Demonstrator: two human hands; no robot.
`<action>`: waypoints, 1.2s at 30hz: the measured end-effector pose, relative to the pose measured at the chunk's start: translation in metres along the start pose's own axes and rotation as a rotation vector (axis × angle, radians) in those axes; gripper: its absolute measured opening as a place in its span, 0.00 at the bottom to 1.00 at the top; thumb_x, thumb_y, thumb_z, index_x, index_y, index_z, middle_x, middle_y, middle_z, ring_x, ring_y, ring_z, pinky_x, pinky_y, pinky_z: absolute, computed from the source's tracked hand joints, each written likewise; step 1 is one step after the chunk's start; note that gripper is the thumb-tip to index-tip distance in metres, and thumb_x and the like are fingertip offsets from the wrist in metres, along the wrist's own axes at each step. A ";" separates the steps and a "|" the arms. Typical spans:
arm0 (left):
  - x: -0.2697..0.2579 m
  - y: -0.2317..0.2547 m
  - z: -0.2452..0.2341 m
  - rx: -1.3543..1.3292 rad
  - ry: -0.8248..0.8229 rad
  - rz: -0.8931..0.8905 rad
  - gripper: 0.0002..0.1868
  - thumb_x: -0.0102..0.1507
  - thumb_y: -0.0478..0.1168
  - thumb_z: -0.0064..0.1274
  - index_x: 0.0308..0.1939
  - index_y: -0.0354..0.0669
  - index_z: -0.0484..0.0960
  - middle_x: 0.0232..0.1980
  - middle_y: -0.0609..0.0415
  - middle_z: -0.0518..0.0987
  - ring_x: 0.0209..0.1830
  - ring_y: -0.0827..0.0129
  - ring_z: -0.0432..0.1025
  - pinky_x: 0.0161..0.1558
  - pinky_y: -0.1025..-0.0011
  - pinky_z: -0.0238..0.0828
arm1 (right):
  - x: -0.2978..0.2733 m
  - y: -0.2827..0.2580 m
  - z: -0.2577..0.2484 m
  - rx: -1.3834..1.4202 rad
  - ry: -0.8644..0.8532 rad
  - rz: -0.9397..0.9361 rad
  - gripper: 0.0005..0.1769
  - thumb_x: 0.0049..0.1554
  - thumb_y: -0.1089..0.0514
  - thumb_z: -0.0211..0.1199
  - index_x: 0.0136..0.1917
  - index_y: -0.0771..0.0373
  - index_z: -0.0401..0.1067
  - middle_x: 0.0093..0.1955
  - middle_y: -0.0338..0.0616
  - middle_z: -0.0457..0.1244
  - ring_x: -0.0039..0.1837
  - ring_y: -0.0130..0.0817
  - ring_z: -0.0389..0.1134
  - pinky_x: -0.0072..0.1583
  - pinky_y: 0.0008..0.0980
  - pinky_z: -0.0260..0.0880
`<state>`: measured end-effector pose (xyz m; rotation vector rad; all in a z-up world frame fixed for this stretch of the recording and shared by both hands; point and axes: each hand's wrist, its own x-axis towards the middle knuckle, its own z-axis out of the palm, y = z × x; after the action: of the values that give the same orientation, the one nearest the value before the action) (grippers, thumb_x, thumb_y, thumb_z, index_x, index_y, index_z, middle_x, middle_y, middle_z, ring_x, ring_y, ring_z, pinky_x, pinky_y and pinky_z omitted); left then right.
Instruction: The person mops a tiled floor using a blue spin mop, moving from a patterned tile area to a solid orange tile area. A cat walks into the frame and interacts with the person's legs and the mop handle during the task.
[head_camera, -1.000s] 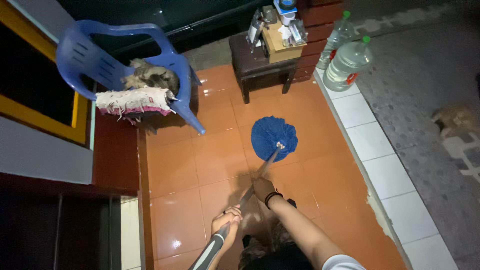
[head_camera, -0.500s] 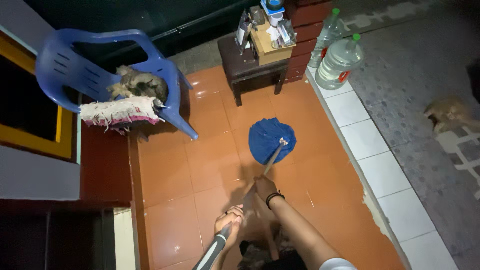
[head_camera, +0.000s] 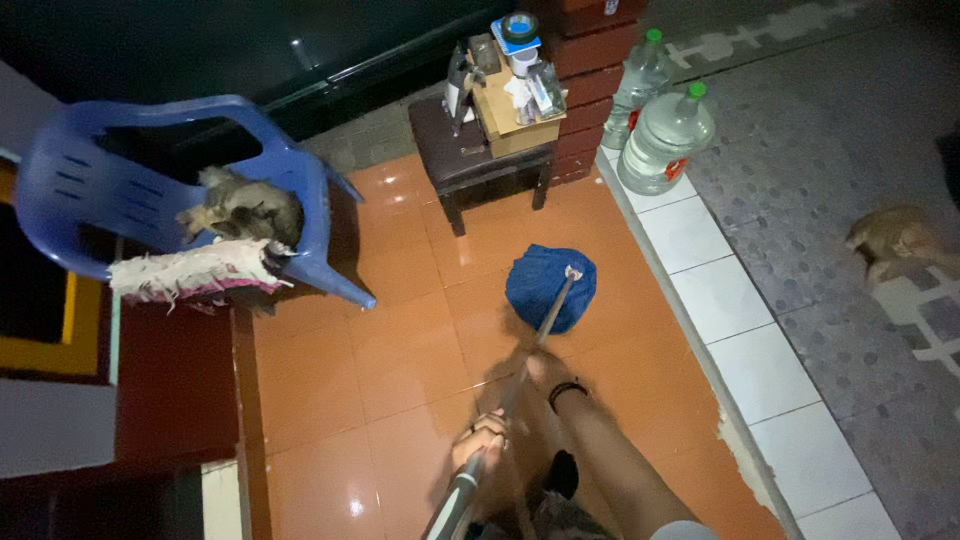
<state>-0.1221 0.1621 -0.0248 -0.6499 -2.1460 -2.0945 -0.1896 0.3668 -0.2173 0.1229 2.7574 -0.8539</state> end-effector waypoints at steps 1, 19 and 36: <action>0.008 -0.004 0.009 -0.001 -0.001 0.004 0.08 0.62 0.26 0.48 0.27 0.33 0.75 0.34 0.46 0.80 0.36 0.61 0.77 0.51 0.63 0.74 | 0.009 0.008 -0.006 -0.003 0.000 0.027 0.16 0.60 0.55 0.50 0.52 0.62 0.75 0.53 0.59 0.68 0.55 0.53 0.71 0.57 0.48 0.71; 0.069 -0.053 0.102 0.007 0.043 -0.007 0.06 0.62 0.27 0.49 0.29 0.32 0.77 0.36 0.45 0.81 0.37 0.60 0.77 0.48 0.65 0.74 | 0.114 0.116 -0.070 -0.190 -0.055 0.029 0.16 0.61 0.56 0.51 0.53 0.64 0.76 0.53 0.61 0.69 0.55 0.58 0.71 0.57 0.53 0.71; 0.035 -0.014 0.046 0.047 0.141 0.023 0.04 0.62 0.27 0.50 0.33 0.31 0.80 0.40 0.44 0.83 0.40 0.58 0.78 0.45 0.66 0.74 | 0.052 0.032 -0.050 -0.326 -0.182 -0.046 0.16 0.52 0.51 0.59 0.48 0.59 0.80 0.54 0.56 0.70 0.58 0.51 0.72 0.60 0.47 0.71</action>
<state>-0.1475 0.2157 -0.0293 -0.5040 -2.0950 -2.0065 -0.2451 0.4212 -0.2086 -0.0756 2.6902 -0.3924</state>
